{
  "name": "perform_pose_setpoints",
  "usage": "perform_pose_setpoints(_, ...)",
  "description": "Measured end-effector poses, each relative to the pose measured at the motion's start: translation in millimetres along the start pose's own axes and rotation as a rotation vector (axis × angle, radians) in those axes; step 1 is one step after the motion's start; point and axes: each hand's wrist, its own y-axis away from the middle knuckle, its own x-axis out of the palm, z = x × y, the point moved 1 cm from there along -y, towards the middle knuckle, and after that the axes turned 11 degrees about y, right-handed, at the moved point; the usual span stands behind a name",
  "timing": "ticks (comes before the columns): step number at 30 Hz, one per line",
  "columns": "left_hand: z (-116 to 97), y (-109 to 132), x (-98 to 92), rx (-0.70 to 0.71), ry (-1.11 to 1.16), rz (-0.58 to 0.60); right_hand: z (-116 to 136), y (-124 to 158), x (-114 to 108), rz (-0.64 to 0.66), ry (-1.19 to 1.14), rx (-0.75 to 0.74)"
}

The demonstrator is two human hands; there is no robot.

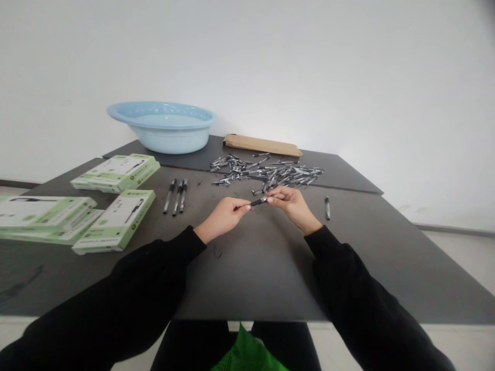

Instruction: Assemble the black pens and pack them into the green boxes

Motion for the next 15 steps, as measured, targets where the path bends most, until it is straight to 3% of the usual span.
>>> perform_pose_setpoints(9, 1, -2, 4.6, -0.081, 0.02, 0.0, -5, -4, 5, -0.027, 0.147, -0.009)
perform_pose_setpoints(13, -9, -2, 1.1, -0.145, -0.116, -0.018, -4, -5, 11, -0.083, 0.172, 0.0)
perform_pose_setpoints(15, -16, -1, -10.9, -0.18, -0.276, -0.117, -7, -6, 12, -0.138, 0.21, 0.013)
